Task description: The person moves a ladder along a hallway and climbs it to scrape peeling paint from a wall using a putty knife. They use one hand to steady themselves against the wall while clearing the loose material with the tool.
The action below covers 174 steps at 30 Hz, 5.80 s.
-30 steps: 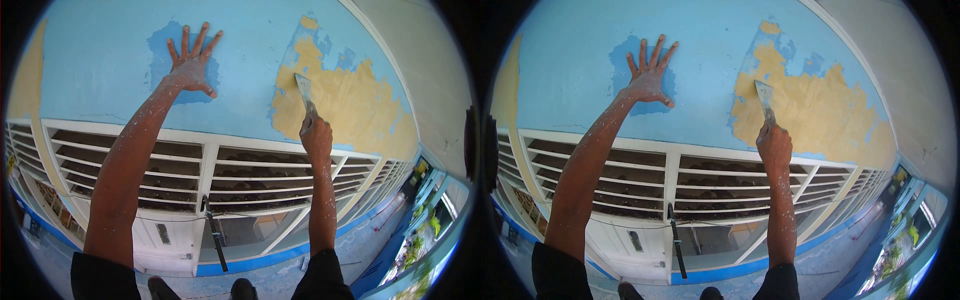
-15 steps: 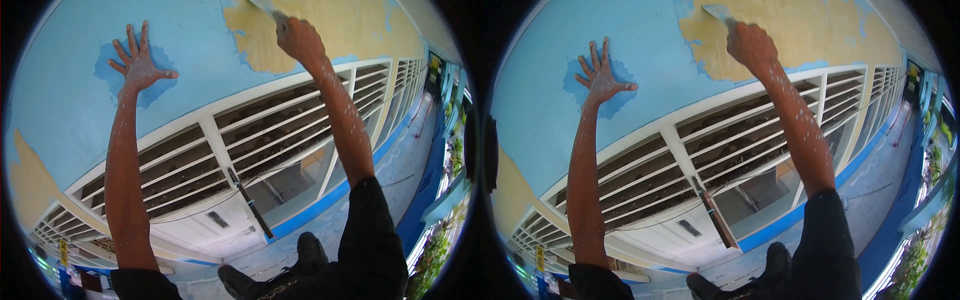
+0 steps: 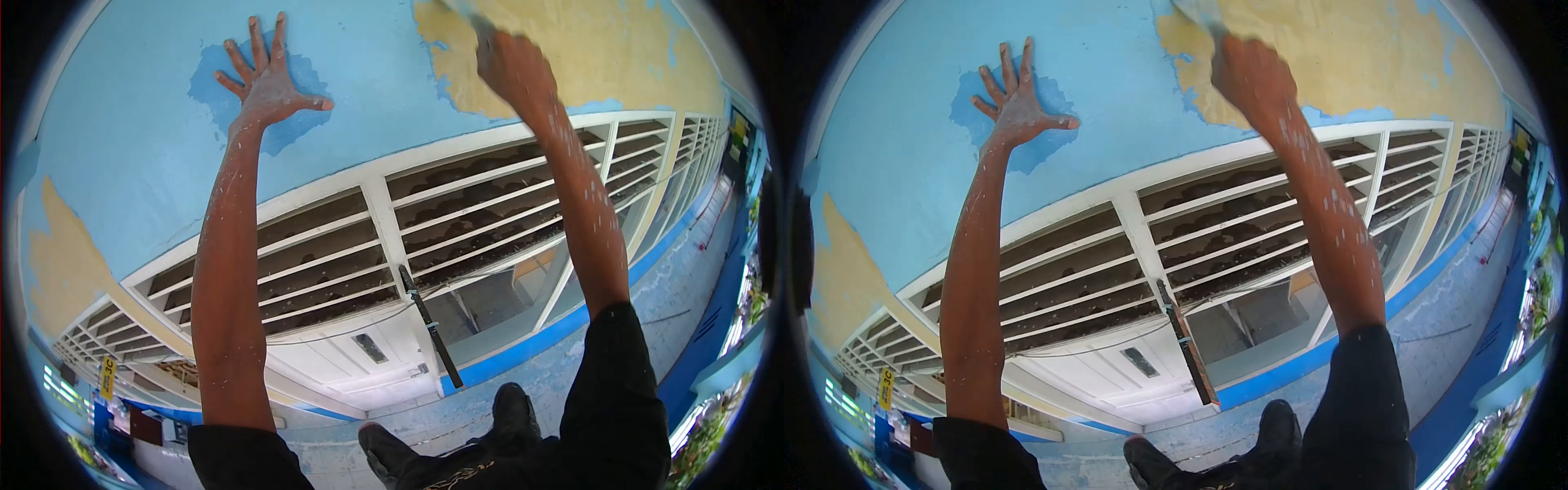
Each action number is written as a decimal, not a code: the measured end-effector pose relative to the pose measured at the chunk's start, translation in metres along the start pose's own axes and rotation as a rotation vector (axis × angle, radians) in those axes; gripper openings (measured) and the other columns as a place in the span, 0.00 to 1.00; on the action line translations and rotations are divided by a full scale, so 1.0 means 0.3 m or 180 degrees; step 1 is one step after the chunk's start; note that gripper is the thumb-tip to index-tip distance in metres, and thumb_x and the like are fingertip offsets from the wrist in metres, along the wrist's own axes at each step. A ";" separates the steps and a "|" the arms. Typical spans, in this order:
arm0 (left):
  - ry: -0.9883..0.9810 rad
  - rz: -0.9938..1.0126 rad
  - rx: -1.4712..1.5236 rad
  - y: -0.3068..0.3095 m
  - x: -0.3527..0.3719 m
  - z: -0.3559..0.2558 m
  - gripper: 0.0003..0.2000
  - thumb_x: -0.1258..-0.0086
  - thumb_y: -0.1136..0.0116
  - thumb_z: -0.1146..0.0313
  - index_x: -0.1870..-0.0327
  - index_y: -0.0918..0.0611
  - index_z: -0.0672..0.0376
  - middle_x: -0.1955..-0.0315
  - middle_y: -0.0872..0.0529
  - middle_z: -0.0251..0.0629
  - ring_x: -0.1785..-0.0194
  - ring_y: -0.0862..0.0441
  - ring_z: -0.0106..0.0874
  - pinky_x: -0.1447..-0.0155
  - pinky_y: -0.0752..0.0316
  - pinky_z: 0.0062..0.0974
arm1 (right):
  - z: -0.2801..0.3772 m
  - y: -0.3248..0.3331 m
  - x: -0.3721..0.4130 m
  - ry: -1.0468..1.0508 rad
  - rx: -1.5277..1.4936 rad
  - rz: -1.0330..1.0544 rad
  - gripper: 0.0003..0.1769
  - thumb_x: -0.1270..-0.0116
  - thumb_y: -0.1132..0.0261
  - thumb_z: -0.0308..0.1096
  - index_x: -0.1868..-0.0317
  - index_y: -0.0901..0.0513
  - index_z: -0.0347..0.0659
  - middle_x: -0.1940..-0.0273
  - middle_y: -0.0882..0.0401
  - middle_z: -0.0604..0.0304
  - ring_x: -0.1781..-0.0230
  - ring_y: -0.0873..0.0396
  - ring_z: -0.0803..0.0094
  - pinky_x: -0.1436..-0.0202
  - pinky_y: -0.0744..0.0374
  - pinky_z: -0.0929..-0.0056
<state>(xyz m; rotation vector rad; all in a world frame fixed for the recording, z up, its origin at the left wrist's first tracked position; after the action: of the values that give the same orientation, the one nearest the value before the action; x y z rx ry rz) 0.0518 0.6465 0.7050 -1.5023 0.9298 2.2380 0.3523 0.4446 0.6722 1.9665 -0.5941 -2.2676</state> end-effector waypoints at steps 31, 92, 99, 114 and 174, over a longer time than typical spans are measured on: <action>0.0259 -0.0006 -0.0067 0.018 0.002 -0.011 0.87 0.83 0.12 0.31 0.13 0.63 0.24 0.13 0.76 0.33 0.15 0.87 0.59 0.26 0.85 0.83 | 0.091 0.051 -0.141 0.0101 0.0128 -0.0394 0.17 0.26 0.37 0.42 0.64 0.15 0.35 0.68 0.14 0.35 0.66 0.13 0.35 0.62 0.14 0.43; 0.1138 0.0928 -0.0376 0.110 -0.020 -0.078 0.91 0.94 0.10 0.39 0.13 0.59 0.24 0.12 0.72 0.28 0.13 0.81 0.54 0.22 0.79 0.81 | -0.509 0.079 -0.260 -0.0109 0.0064 -0.0437 0.17 0.25 0.39 0.41 0.61 0.14 0.36 0.64 0.14 0.32 0.61 0.16 0.27 0.52 0.17 0.34; 0.1110 0.0873 -0.0491 0.096 -0.022 -0.070 0.92 0.95 0.11 0.36 0.13 0.59 0.24 0.12 0.71 0.28 0.13 0.82 0.54 0.22 0.80 0.80 | -0.695 0.137 -0.618 -0.0543 -0.0252 -0.0336 0.22 0.26 0.40 0.43 0.66 0.18 0.27 0.67 0.15 0.27 0.64 0.14 0.30 0.59 0.15 0.40; 0.1059 0.0861 -0.0514 0.084 -0.017 -0.069 0.92 0.98 0.13 0.33 0.13 0.58 0.26 0.12 0.70 0.31 0.13 0.82 0.54 0.22 0.79 0.82 | -0.590 0.112 -0.675 -0.0369 0.0002 -0.0318 0.17 0.25 0.40 0.43 0.55 0.16 0.37 0.61 0.14 0.30 0.60 0.15 0.29 0.54 0.17 0.36; 0.0988 0.0913 -0.0238 0.098 0.002 -0.071 0.87 0.83 0.08 0.43 0.13 0.61 0.26 0.12 0.72 0.29 0.14 0.85 0.52 0.20 0.82 0.78 | -0.386 0.124 -0.386 0.0480 0.0394 -0.0417 0.17 0.23 0.38 0.38 0.52 0.12 0.30 0.65 0.16 0.29 0.63 0.16 0.30 0.59 0.17 0.38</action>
<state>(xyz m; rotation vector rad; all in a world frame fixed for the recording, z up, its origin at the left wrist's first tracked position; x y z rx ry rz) 0.0503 0.6106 0.7093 -1.8951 1.2332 2.2898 0.4772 0.4189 0.7816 2.2741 -0.6204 -2.1749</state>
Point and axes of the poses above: each hand's wrist, its own x-axis away from the middle knuckle, its own y-axis out of the back of the hand, z = x × y, the point moved 4 cm from there along -x, towards the middle knuckle
